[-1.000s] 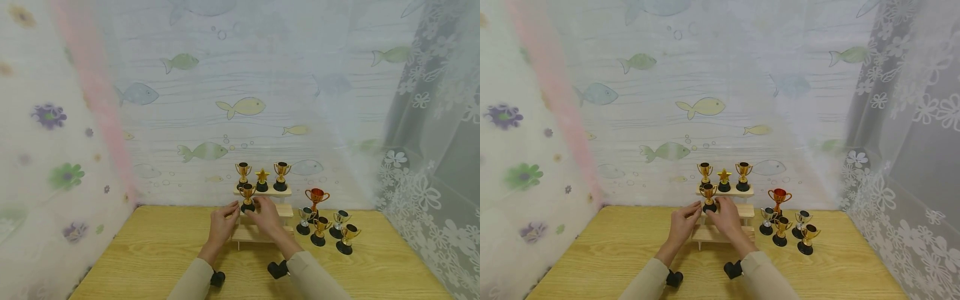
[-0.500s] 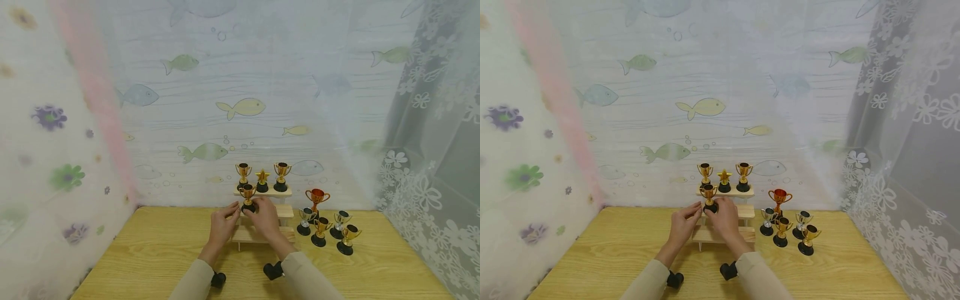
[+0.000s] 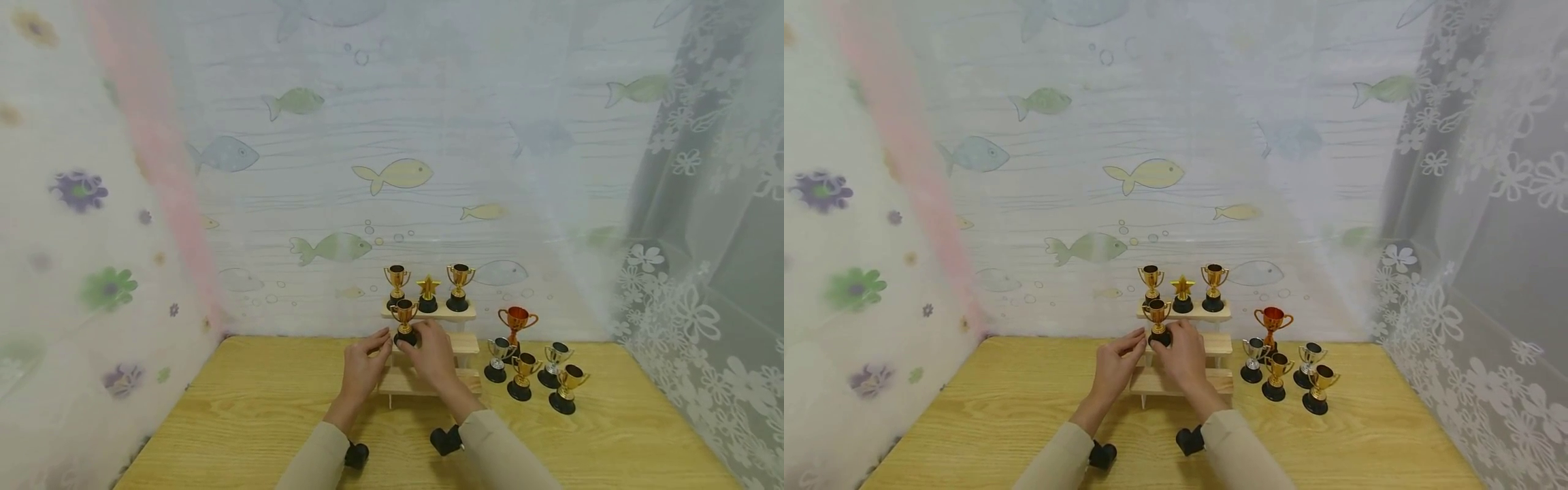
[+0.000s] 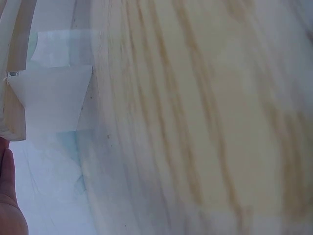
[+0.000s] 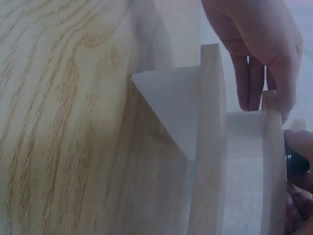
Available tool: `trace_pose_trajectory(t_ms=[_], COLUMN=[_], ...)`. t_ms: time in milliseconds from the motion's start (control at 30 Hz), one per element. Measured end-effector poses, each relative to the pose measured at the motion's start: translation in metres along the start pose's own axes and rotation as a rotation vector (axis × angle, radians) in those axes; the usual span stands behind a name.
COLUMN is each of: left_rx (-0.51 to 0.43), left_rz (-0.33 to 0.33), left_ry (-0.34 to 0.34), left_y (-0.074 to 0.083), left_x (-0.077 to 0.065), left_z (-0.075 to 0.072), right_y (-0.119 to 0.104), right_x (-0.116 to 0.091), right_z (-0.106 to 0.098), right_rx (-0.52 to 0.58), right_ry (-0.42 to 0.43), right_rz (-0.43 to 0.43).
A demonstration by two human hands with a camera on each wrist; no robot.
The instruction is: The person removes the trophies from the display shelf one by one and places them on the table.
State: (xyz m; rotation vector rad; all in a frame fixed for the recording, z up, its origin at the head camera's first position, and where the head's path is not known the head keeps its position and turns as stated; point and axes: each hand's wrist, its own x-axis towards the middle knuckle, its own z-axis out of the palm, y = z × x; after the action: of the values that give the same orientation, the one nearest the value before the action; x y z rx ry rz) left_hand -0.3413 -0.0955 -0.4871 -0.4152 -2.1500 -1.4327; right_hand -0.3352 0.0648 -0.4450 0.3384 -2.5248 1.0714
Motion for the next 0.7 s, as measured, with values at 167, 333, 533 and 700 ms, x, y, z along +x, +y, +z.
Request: trace_pose_trajectory(t_ms=[167,333,533,700], left_rx=[0.003,0.000,0.001,-0.017], left_rz=[0.003,0.006,0.017,0.010], left_ry=[-0.003,0.002,0.017,0.011], left_y=[-0.001,-0.002,-0.005,-0.006], left_x=[0.000,0.000,0.002,0.002], left_z=[0.001,0.001,0.002,0.002], right_y=[-0.003,-0.005,-0.007,-0.004], right_x=[0.000,0.000,-0.003,-0.007], right_z=[-0.005,-0.009,-0.017,-0.024], right_rx=[0.019,0.048,0.060,0.071], right_ry=[-0.025,-0.043,-0.050,-0.036], right_rz=[0.035,0.048,0.033,0.032])
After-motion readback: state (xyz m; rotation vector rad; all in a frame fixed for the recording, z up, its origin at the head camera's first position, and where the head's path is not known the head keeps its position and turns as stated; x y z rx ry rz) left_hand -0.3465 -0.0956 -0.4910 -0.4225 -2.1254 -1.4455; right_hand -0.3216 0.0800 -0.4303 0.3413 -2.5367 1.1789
